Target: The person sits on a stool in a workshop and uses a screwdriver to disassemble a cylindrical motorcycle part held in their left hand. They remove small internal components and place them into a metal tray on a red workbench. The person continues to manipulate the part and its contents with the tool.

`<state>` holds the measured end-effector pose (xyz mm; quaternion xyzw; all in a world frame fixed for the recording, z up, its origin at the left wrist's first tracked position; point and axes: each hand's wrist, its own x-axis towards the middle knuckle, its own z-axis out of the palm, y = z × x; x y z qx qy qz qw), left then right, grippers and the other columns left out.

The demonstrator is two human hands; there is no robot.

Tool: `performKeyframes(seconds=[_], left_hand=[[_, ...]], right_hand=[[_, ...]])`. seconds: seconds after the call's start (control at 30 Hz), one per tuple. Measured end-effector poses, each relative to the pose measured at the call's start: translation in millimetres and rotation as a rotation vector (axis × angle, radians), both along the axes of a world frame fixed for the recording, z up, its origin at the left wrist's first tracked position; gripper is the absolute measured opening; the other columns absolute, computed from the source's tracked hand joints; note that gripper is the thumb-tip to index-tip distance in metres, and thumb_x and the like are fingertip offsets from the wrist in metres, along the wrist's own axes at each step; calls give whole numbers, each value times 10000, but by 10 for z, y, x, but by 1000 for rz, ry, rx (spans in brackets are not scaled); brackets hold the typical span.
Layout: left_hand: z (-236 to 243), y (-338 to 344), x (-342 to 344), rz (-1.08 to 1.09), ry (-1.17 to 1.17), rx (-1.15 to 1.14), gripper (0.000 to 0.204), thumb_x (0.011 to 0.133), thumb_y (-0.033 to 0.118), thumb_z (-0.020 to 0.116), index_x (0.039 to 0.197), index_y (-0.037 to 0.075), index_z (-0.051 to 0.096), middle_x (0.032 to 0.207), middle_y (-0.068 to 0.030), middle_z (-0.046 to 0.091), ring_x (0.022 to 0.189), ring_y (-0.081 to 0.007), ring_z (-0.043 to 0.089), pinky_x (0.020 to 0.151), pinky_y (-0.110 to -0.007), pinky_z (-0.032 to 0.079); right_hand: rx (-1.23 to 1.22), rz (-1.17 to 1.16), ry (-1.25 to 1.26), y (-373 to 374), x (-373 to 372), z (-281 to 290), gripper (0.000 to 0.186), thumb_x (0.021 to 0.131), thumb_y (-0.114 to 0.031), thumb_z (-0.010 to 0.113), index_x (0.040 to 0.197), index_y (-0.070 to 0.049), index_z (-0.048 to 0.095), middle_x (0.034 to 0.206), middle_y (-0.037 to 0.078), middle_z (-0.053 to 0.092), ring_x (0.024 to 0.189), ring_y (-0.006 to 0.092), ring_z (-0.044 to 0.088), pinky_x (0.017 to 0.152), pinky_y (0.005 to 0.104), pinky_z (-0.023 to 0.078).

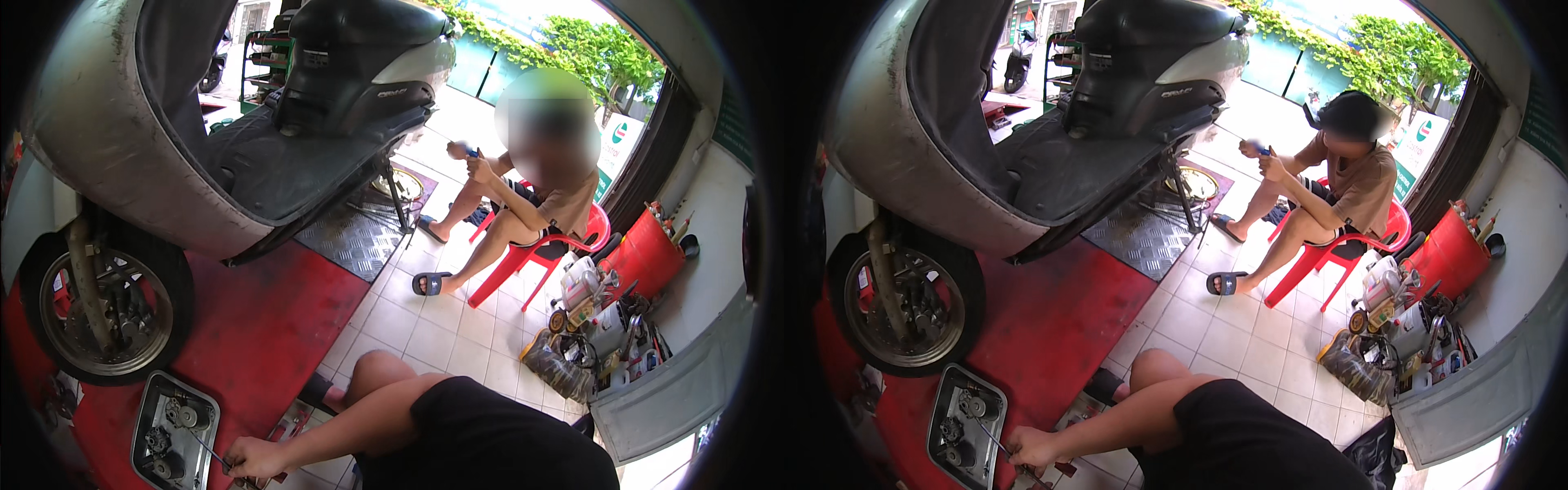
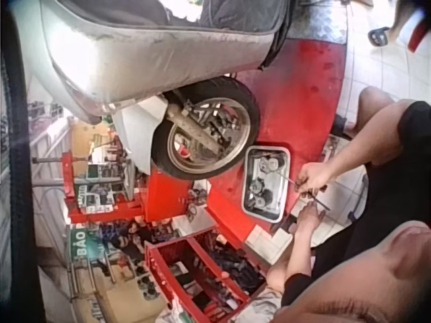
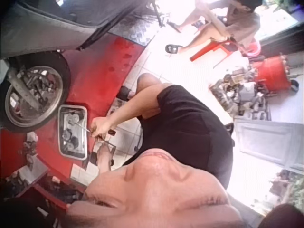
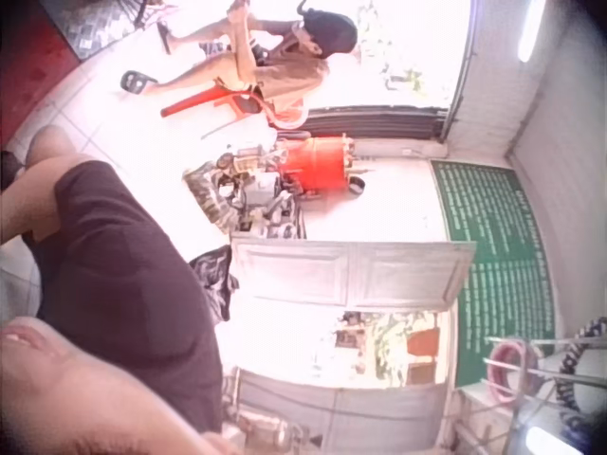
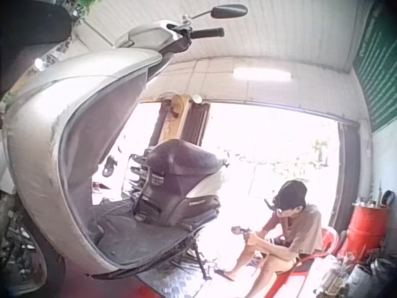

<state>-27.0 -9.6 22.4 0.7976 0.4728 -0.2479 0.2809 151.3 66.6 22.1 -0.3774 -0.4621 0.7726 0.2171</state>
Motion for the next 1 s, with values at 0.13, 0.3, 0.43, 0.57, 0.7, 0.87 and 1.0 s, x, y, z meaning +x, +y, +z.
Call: performKeyframes(seconds=[0.13,0.3,0.43,0.57,0.7,0.87,1.0], left_hand=[[63,-23,6,56,10,-79,622,881,390,666,1352,22,495,1183,-250,610,1096,-397,589,932,-478,479],[-108,-47,-44,41,-28,-92,654,899,400,650,1415,55,445,1278,-235,585,1175,-377,568,980,-446,472],[72,-3,53,96,-7,-206,677,900,432,637,1423,51,437,1347,-229,540,1219,-363,543,1014,-431,456],[-40,-1,2,36,48,-162,642,889,444,644,1344,14,500,1335,-245,529,1229,-370,523,1015,-436,446],[-10,49,32,36,91,-181,530,883,409,661,1208,-4,589,1216,-247,598,1116,-395,584,949,-461,482],[-18,-5,41,33,59,-171,564,876,398,670,1271,14,549,1182,-252,613,1064,-399,609,903,-478,501],[-41,-25,-9,58,20,-141,585,875,398,671,1302,25,524,1186,-252,612,1065,-398,609,903,-479,501]], right_hand=[[-76,-20,39,-87,19,102,171,916,-123,580,968,32,627,787,93,674,636,186,648,536,317,549],[-20,5,-17,-38,-62,123,152,923,-83,564,1002,44,591,832,106,664,673,177,658,535,319,565],[25,48,-12,-38,-12,39,168,939,-112,556,1009,37,590,816,101,653,676,187,659,545,317,571],[-57,91,26,-82,32,196,189,939,-128,561,1030,33,598,837,113,663,693,191,670,550,319,574],[-2,100,51,-139,13,148,180,928,-127,575,986,40,608,835,123,670,702,200,678,554,327,575],[9,85,59,-150,-32,95,170,923,-119,572,960,44,603,779,109,661,653,198,679,535,325,567],[10,81,86,-116,21,172,172,926,-124,565,981,37,595,791,100,659,609,186,666,525,317,562]])
